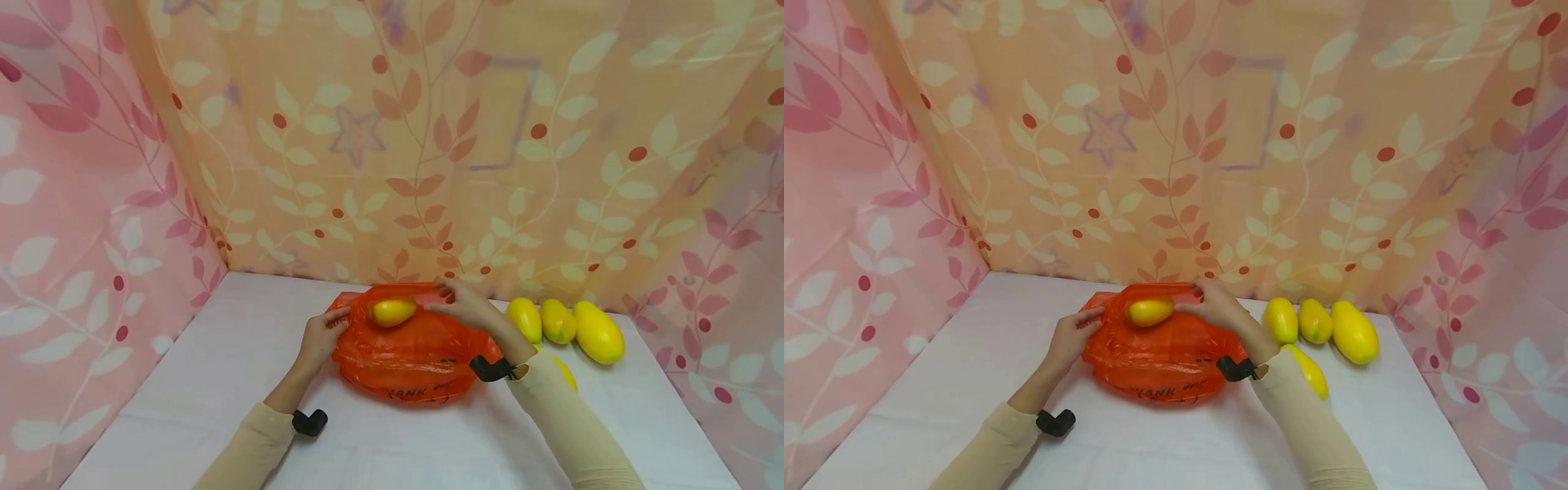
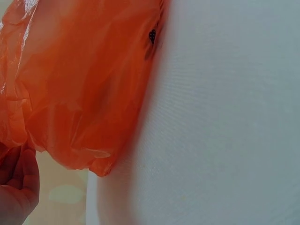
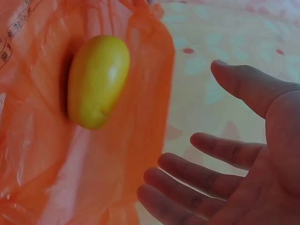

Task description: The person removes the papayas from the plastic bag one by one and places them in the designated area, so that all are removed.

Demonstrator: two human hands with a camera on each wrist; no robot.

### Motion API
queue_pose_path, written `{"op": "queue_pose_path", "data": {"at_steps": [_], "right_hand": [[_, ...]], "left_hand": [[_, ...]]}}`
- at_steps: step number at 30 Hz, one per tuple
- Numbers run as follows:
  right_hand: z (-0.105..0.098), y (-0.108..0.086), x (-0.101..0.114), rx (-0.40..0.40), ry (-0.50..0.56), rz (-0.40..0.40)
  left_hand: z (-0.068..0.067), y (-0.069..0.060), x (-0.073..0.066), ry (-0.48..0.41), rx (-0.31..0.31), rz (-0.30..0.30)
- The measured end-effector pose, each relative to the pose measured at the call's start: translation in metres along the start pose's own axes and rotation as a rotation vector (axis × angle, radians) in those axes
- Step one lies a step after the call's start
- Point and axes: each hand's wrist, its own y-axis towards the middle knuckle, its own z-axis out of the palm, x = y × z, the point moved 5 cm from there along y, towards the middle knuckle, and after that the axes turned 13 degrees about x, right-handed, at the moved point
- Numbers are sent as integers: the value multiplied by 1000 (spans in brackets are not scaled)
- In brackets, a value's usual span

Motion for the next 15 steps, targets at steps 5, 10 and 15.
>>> {"op": "queue_pose_path", "data": {"at_steps": [5, 10, 15], "right_hand": [[9, 14, 6, 33, -47, -14], [17, 25, 9, 53, -38, -7], [28, 38, 11, 86, -27, -6]], "left_hand": [[1, 1, 1, 6, 2, -3], [1, 1, 1, 13, 6, 2], [1, 1, 0, 3, 6, 6]]}}
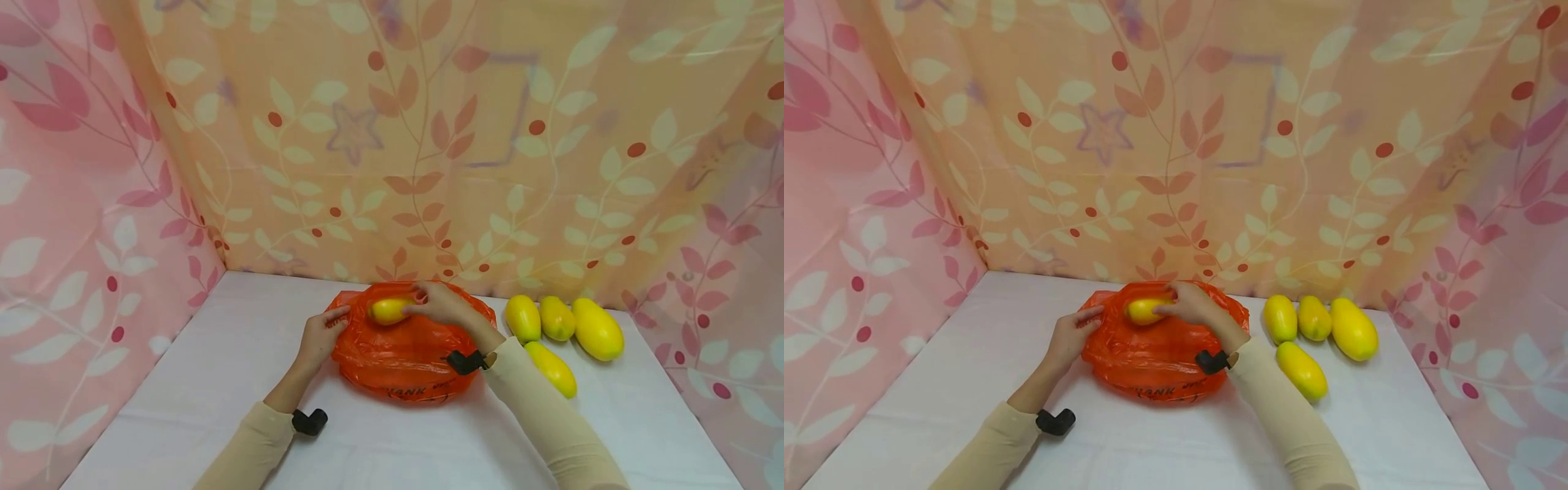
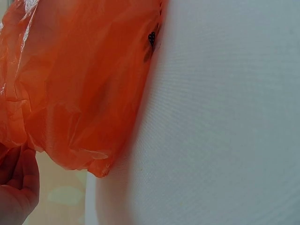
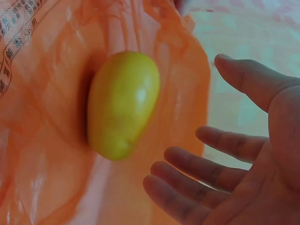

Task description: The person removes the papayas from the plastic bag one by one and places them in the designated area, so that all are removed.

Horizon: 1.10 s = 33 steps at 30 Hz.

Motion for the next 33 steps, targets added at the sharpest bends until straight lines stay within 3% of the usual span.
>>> {"op": "queue_pose_path", "data": {"at_steps": [5, 12, 25, 33], "right_hand": [[12, 11, 2, 31, 3, 13], [21, 21, 6, -1, -18, 66], [34, 40, 11, -2, -53, -1], [35, 43, 11, -8, -237, 64]], "left_hand": [[0, 0, -1, -8, 2, -6], [0, 1, 1, 1, 2, -18], [-1, 2, -1, 5, 9, -15], [-3, 1, -2, 12, 11, -11]]}}
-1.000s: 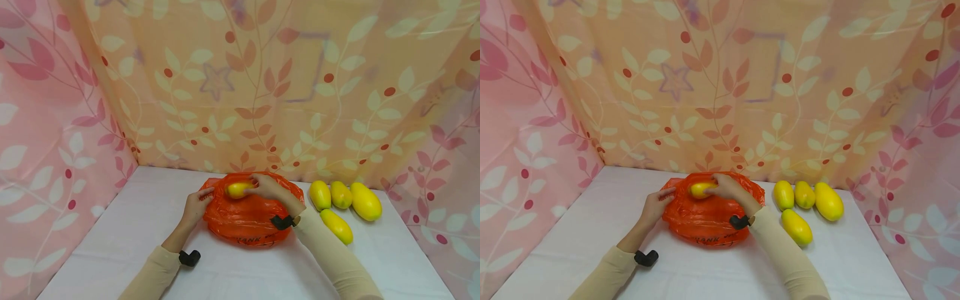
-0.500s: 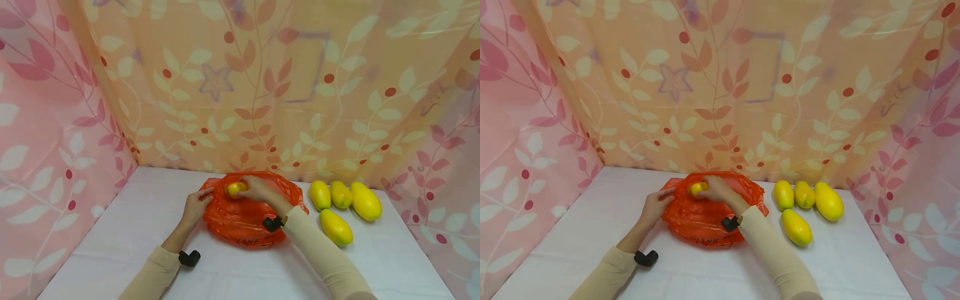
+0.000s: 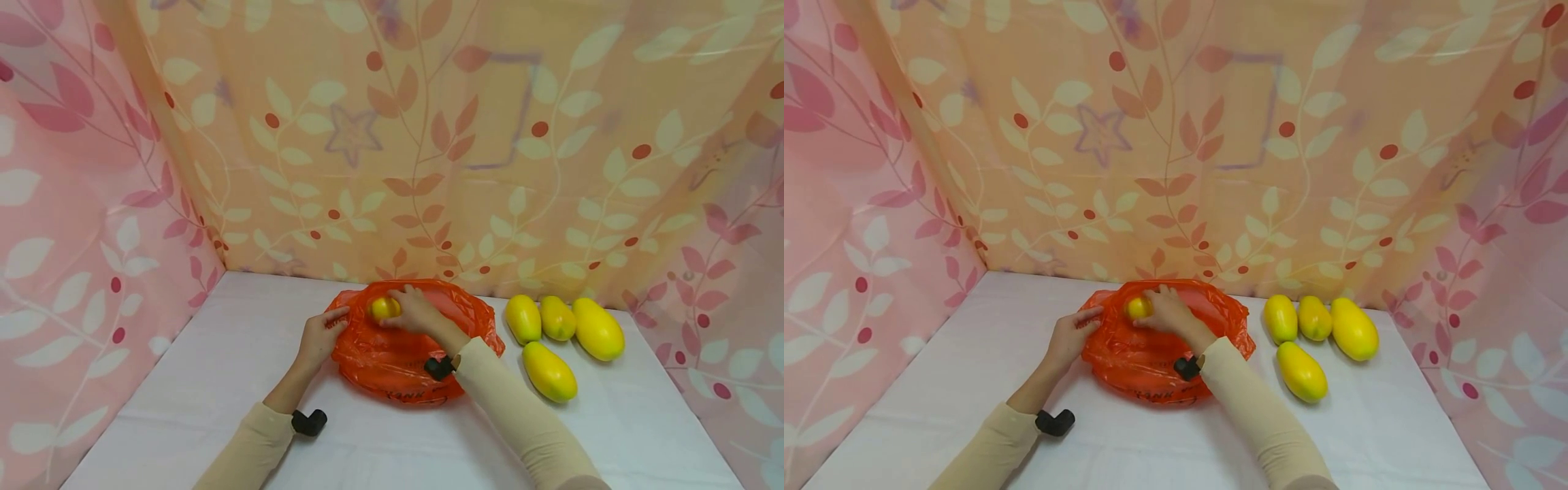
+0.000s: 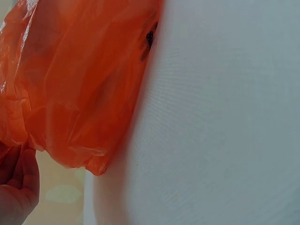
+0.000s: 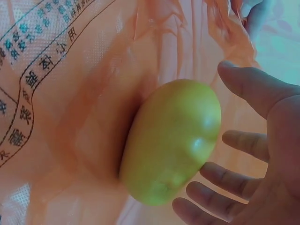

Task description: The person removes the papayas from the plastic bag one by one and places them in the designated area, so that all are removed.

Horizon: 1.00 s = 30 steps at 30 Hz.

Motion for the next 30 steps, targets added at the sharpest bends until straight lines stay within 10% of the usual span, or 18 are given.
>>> {"op": "queue_pose_path", "data": {"at_steps": [20, 30], "right_hand": [[4, -1, -1, -87, 80, 75], [14, -2, -7, 34, 199, 95]], "left_hand": [[-3, 0, -4, 14, 6, 12], [0, 0, -2, -2, 10, 21]]}}
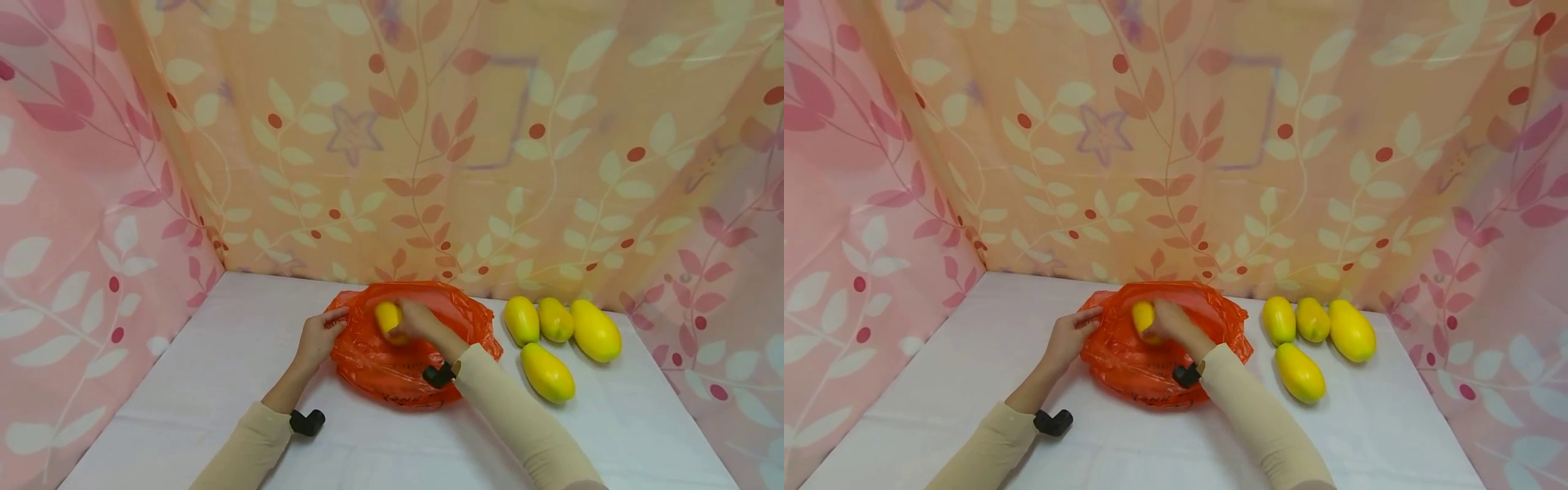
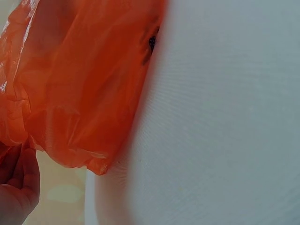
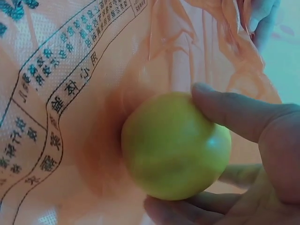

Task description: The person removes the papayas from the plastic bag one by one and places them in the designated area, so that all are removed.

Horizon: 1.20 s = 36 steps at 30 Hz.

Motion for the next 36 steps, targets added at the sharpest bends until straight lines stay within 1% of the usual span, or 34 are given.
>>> {"op": "queue_pose_path", "data": {"at_steps": [6, 10, 16, 22, 31, 33, 36], "right_hand": [[6, -1, 3, 38, 26, -70], [9, -2, 6, 36, 42, -93], [9, -4, 9, 27, 41, -87], [6, -5, 11, 43, 12, -76], [7, -4, 10, 95, -49, 0], [7, -5, 10, 95, -45, -3], [7, -6, 10, 88, -35, -32]], "left_hand": [[1, -1, 1, -4, -3, -5], [1, -1, 1, 0, -3, -6], [0, -1, 0, -2, 2, -11], [-1, 0, -1, 1, 2, -10], [-1, 0, 0, 1, -5, -17], [-1, 0, 0, 3, -6, -15], [0, 0, 0, 6, -8, -13]]}}
